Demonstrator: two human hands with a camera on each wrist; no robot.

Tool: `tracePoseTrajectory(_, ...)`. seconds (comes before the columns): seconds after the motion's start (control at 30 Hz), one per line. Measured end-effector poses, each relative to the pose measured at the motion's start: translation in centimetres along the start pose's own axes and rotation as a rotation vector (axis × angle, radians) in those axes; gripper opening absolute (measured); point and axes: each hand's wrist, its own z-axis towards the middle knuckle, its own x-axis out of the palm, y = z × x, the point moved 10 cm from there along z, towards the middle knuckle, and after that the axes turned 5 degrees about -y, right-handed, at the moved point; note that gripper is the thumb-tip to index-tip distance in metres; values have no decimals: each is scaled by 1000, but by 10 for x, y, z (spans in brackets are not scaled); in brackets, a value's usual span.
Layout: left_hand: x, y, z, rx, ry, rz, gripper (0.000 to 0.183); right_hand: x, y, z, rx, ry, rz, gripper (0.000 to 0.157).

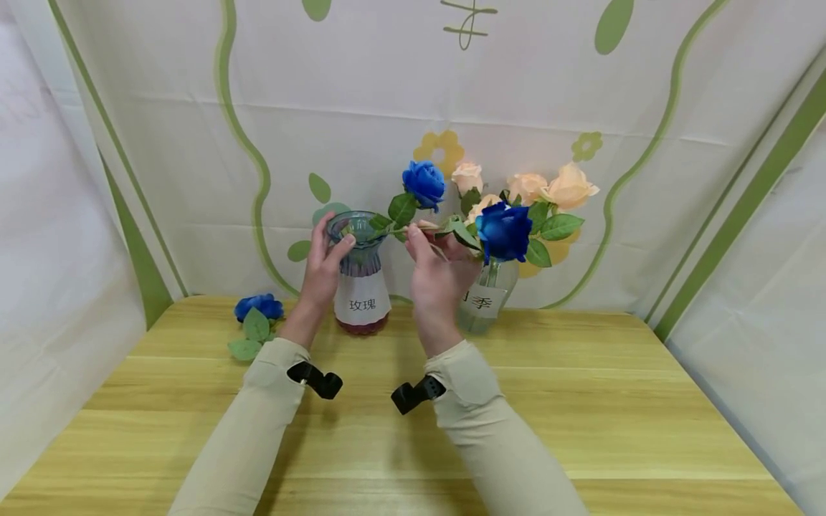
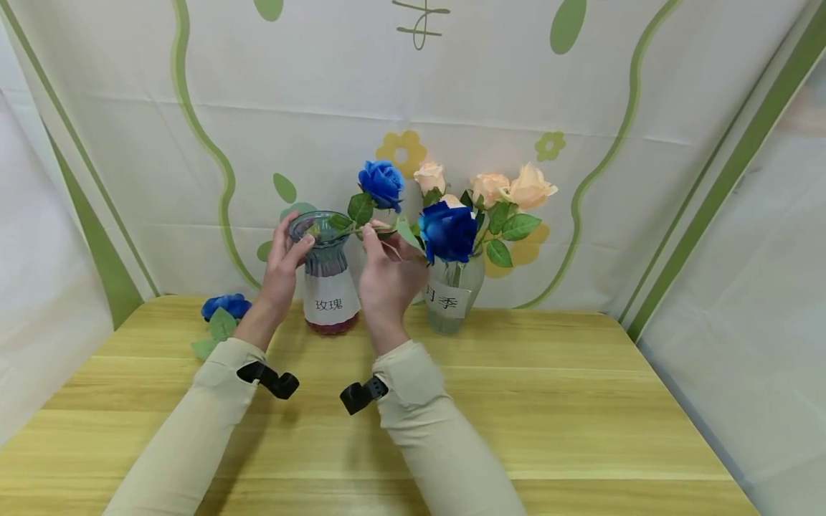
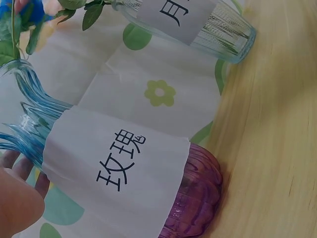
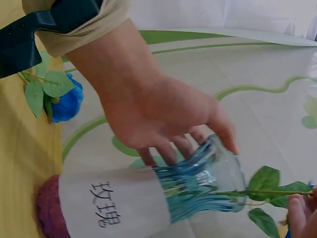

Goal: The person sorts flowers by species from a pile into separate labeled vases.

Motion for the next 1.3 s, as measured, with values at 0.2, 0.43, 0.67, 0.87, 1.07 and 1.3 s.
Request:
tracePoseTrajectory(0.2, 0, 0, -1, 3, -5, -15, 75, 11, -25, 5, 39, 16, -27, 13)
tracePoseTrajectory(0.43, 2, -1, -1, 9, 0, -33, 75, 20, -45, 11, 0, 27, -273, 10)
tracePoseTrajectory(0.67, 3, -1, -3, 12, 5, -26, 75, 15, -66, 10, 100, 61, -285, 11)
tracePoseTrajectory(0.87, 1, -2, -3, 17, -1, -6, 75, 10, -72, 7, 144, 128, -235, 15)
tracePoseTrajectory(1.07, -2, -1, -3, 4, 1, -9, 75, 4, -78, 2, 175, 159, -298, 25)
tracePoseTrajectory(1.3, -6, -2, -6, -11, -8, -25, 75, -16, -109, -19, 321, 312, -376, 55)
